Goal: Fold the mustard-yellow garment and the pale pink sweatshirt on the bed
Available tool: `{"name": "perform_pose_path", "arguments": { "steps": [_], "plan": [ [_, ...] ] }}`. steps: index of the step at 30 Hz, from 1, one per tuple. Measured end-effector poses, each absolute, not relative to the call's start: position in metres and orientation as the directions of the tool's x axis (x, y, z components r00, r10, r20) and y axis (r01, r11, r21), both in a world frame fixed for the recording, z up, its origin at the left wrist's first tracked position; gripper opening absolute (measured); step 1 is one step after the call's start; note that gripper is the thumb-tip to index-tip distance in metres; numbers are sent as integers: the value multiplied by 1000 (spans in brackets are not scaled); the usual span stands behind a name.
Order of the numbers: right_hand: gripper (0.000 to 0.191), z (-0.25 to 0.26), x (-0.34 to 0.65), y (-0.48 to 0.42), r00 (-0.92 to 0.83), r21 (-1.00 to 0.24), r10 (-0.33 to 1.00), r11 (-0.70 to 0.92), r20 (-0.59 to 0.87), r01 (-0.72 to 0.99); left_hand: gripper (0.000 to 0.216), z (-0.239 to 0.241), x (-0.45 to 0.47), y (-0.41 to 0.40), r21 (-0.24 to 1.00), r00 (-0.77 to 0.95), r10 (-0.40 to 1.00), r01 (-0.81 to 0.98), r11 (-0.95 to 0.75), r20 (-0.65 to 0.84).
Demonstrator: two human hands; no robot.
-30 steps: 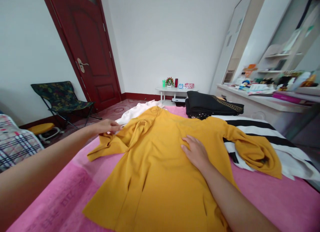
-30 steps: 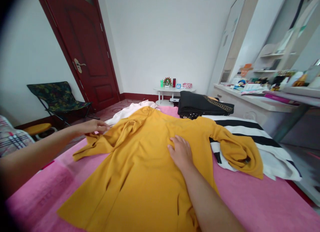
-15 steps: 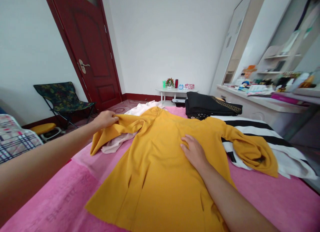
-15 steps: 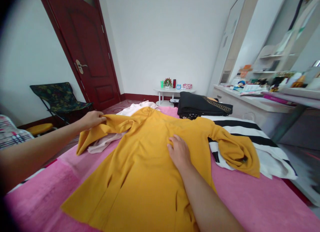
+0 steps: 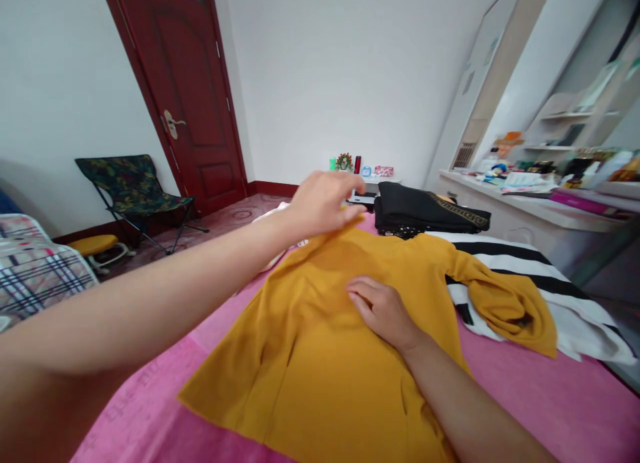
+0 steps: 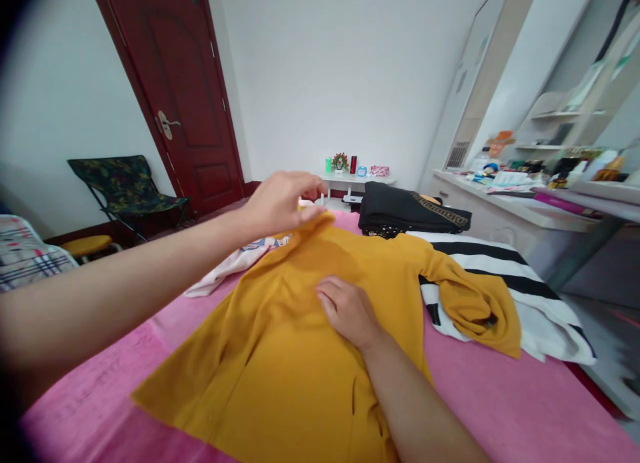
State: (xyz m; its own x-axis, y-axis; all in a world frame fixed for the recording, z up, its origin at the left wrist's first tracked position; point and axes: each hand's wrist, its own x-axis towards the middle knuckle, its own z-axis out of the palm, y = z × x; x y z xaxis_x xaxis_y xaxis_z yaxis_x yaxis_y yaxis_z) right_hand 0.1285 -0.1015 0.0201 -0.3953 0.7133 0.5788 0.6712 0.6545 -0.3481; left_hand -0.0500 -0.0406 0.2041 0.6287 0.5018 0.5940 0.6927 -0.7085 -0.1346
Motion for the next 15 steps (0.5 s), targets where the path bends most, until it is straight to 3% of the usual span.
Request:
{"name": "perform_pose_path", "arguments": {
  "steps": [2, 4, 8, 12, 13, 15],
  "plan": [
    [18, 23, 126, -106, -428, -327, 709, 665, 561, 671, 31, 191, -45, -71, -97, 704, 440, 582, -808, 557],
    [19, 24, 125, -108, -432, -323, 718, 656, 545, 683, 25, 167, -63, -86, -30, 705, 540, 620, -784, 460],
    [23, 19, 123, -107, -379, -361, 760, 605, 528, 710, 19, 110, -136, -76, -14, 501, 834, 859, -512, 232],
    [23, 17, 112, -92, -301, -414, 857, 474, 418, 777, 25, 70, -203, -67, 112, 304, 952, 947, -300, -28],
    [20, 19, 107, -86, -275, -447, 891, 424, 362, 788, 27, 65, -213, -70, 176, 302, 949, 943, -284, -91],
    [17, 27, 93, -72, -164, -641, 970, 241, 178, 729, 28, 58, -224, -78, 294, 336, 924, 915, -275, -182]
  ]
}}
